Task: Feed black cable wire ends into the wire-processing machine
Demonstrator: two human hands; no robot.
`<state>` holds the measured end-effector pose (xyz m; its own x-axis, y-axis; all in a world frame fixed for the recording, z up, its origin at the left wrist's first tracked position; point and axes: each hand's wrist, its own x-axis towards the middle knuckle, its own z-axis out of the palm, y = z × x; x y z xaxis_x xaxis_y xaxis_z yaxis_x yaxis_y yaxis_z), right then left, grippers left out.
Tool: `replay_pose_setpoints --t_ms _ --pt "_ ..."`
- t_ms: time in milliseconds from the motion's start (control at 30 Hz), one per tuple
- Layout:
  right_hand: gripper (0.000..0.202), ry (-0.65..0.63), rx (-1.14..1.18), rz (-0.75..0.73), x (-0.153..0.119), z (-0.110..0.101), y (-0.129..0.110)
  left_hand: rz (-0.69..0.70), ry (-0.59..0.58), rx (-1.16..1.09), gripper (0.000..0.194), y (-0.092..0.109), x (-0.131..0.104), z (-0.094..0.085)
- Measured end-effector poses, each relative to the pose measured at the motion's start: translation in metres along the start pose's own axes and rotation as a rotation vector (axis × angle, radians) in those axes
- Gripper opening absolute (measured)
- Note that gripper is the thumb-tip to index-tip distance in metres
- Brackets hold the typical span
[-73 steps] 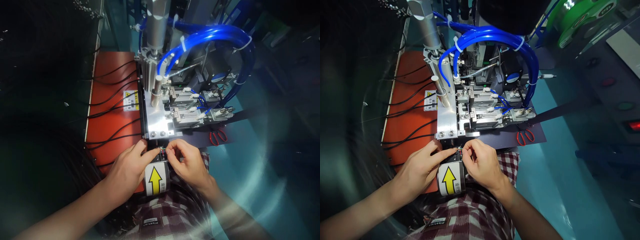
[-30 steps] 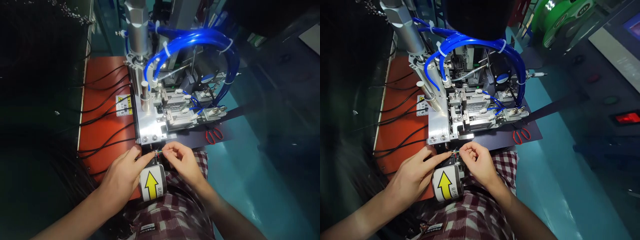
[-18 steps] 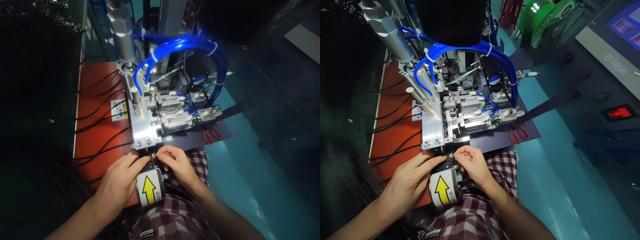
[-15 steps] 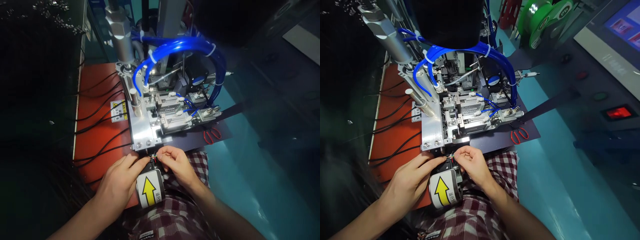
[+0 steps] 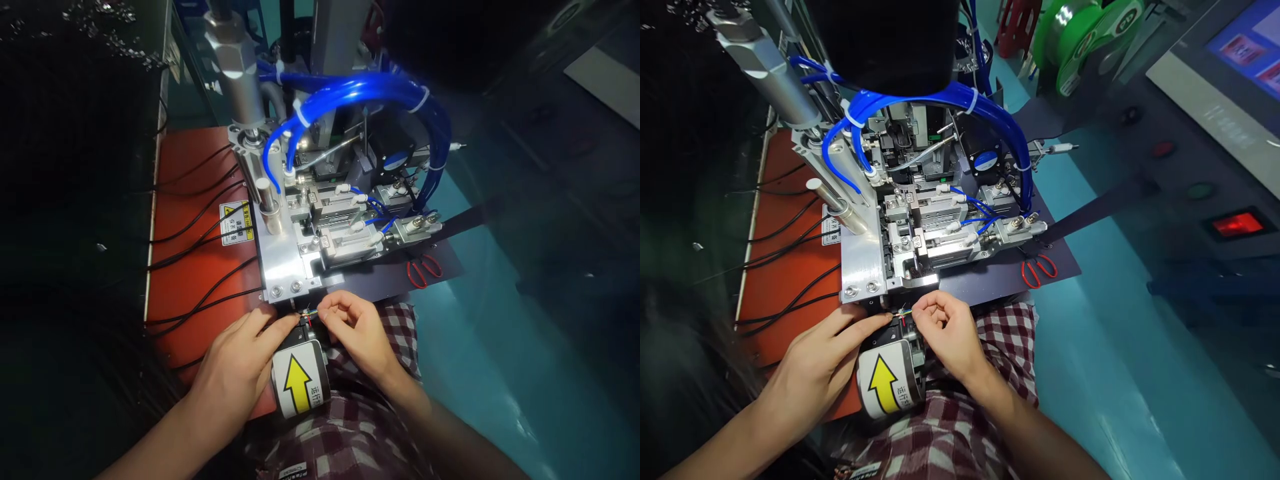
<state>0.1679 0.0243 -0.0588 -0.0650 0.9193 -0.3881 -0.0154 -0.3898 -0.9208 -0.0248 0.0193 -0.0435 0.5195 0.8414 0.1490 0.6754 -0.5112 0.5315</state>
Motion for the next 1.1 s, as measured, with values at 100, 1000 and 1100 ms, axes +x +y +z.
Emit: replay_pose_setpoints --t_ms 100,1000,1100 --pt "0.007 0.071 -0.112 -0.120 -0.003 0.001 0.002 0.003 0.001 -0.002 0.034 0.000 -0.001 0.000" --pt "0.009 0.196 -0.407 -0.400 -0.013 0.004 0.014 -0.021 -0.027 -0.001 0.036 0.000 -0.001 -0.001" --pt "0.011 0.184 -0.380 -0.355 -0.016 0.005 0.014 -0.018 -0.023 0.003 0.034 0.000 -0.001 -0.001"
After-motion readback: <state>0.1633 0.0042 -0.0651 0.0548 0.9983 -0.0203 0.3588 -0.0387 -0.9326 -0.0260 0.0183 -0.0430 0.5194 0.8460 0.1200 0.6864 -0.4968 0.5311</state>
